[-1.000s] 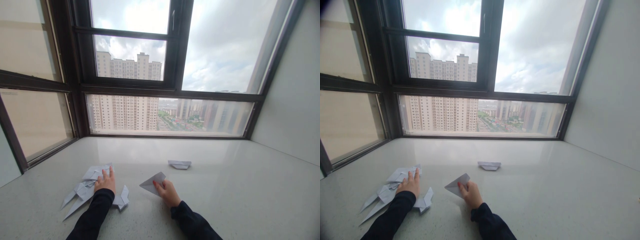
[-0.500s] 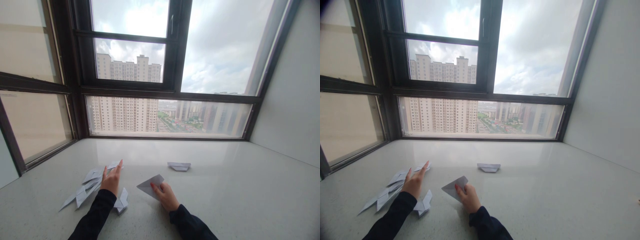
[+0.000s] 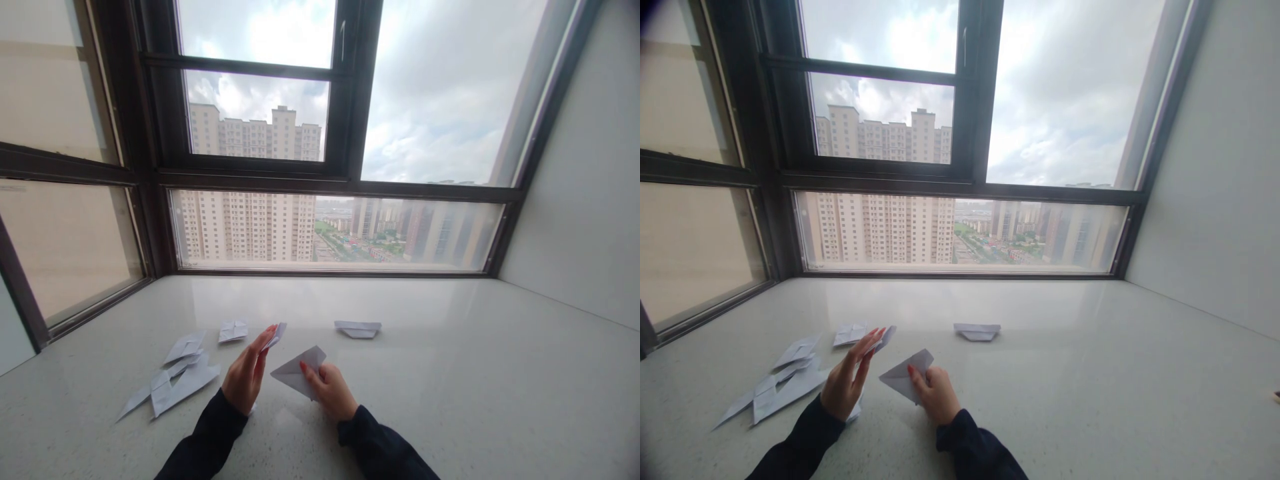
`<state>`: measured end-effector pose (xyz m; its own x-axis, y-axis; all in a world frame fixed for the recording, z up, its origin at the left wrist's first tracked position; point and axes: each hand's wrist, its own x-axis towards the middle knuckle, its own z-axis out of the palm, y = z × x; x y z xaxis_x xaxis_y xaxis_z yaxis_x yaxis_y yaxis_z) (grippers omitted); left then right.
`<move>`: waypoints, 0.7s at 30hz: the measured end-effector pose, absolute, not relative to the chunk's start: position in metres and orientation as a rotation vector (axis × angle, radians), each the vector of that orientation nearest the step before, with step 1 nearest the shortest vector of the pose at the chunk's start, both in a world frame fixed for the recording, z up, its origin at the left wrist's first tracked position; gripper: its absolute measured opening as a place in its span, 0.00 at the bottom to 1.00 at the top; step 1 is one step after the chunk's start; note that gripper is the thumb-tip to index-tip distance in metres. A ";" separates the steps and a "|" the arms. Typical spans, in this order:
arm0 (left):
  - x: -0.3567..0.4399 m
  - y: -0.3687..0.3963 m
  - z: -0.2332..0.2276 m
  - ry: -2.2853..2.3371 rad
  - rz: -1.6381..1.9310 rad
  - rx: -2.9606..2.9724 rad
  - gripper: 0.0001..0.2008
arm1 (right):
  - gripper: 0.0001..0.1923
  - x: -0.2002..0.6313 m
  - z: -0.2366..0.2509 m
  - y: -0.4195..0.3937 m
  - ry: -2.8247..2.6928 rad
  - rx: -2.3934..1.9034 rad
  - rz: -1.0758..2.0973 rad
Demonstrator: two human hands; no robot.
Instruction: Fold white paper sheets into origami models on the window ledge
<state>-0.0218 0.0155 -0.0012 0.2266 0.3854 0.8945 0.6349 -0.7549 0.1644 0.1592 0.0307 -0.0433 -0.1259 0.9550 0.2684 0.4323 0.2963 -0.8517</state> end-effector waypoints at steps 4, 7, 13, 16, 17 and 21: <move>-0.013 0.011 -0.007 -0.839 -1.559 -2.443 0.23 | 0.25 0.156 -0.038 0.027 -1.732 -1.159 0.794; -0.003 0.007 -0.016 -0.752 -1.525 -2.721 0.28 | 0.25 0.156 -0.033 0.024 -1.709 -1.147 0.856; 0.012 -0.001 -0.030 -0.789 -1.555 -2.961 0.28 | 0.29 0.156 -0.026 0.021 -1.468 -1.030 1.185; 0.013 0.000 -0.033 -0.812 -1.617 -2.989 0.26 | 0.33 0.156 -0.026 0.021 -1.408 -0.970 1.283; 0.013 0.002 -0.034 -0.807 -1.621 -2.982 0.26 | 0.34 0.157 -0.026 0.022 -1.406 -0.962 1.311; 0.008 0.010 -0.034 -0.837 -1.485 -2.882 0.26 | 0.28 0.157 -0.026 0.021 -1.435 -0.928 1.358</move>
<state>0.0081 0.0101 -0.0343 0.4870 0.5170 0.7039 0.3346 -0.8549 0.3964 0.1575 0.0214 -0.0256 -0.2897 0.9493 0.1219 -0.0692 0.1063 -0.9919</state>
